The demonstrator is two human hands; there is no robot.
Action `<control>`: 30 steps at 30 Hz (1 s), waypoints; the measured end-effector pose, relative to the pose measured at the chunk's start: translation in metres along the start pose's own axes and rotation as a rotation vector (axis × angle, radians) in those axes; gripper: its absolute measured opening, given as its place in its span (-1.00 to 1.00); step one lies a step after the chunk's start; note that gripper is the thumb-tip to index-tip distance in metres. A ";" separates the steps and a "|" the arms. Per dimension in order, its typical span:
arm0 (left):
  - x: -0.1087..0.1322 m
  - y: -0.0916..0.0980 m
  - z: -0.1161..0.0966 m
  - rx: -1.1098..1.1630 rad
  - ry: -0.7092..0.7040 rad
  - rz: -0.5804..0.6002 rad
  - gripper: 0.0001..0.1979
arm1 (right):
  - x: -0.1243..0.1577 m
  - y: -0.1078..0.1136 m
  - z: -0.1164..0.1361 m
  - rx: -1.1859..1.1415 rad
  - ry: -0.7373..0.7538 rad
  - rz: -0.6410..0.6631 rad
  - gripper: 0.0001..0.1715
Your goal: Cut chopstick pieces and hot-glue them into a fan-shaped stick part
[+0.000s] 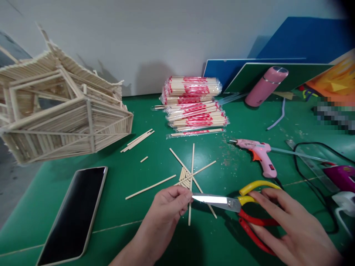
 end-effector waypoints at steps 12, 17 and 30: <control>0.019 -0.020 -0.037 -1.161 -0.582 -0.258 -0.87 | -0.008 -0.011 -0.023 -0.146 -0.351 -0.014 -0.47; 0.019 -0.027 -0.025 -1.430 -0.628 -0.342 -0.88 | -0.028 -0.012 -0.037 -0.095 -0.531 -0.037 -0.38; 0.033 -0.031 -0.028 -1.417 -0.842 -0.347 -0.79 | -0.068 0.004 0.071 -1.061 -0.019 0.017 -0.81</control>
Point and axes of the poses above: each hand's wrist, its own x-axis away from the middle knuckle, its own y-axis out of the back of the hand, z = x × y, the point moved 6 cm from there along -x, towards the middle knuckle, and after that the axes turned 15 degrees about z, right-handed, at the moved point
